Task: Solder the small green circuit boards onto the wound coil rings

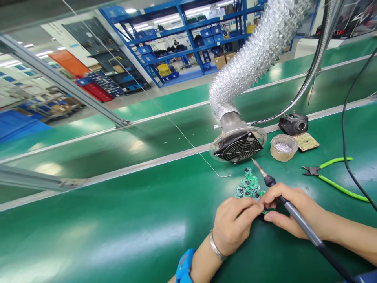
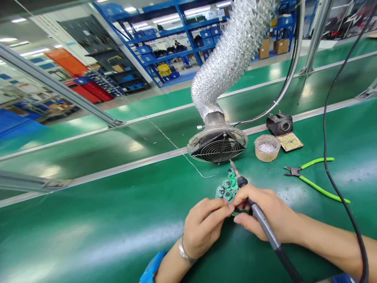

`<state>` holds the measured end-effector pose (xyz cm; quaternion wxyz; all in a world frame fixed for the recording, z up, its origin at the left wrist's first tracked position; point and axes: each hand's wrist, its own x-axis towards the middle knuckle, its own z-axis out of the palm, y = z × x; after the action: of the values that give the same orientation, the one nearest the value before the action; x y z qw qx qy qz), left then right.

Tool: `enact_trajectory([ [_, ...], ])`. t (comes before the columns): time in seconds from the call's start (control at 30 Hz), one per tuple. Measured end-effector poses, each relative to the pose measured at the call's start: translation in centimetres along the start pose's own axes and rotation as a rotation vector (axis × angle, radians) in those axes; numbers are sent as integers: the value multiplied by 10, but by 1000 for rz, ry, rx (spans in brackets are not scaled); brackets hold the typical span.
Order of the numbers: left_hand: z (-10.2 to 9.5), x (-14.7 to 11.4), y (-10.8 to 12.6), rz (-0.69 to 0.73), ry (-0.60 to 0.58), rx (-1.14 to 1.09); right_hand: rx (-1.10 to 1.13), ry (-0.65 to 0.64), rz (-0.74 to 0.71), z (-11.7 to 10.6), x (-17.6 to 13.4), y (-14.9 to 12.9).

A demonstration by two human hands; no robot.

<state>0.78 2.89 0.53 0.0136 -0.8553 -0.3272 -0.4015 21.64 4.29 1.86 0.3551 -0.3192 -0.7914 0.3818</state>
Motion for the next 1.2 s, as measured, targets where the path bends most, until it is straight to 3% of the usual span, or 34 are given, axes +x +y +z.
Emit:
enact_trajectory([
  [0.07,3,-2,1,-158,-23,-93,17,19,44,-3,-1,5],
  [0.27,11,0,7,-588,-235,-405,244,145,141,3,9,19],
  [0.4,18,7,6,-875,-194,-762,368,203,128,13,20,17],
  [0.5,22,9,1,-985,-114,-896,425,219,109,18,22,17],
  [0.63,19,5,-6,-969,-151,-704,414,250,18,9,17,15],
  [0.77,8,-3,-4,-693,-173,-390,86,122,-44,-13,5,12],
  [0.87,5,-6,2,-539,-227,-389,-70,-9,-40,-22,-2,12],
  [1.03,14,-3,7,-579,-365,-435,-70,-119,-87,-13,0,12],
  [1.2,21,-4,11,-660,-344,-414,-98,-163,-121,-4,3,14],
])
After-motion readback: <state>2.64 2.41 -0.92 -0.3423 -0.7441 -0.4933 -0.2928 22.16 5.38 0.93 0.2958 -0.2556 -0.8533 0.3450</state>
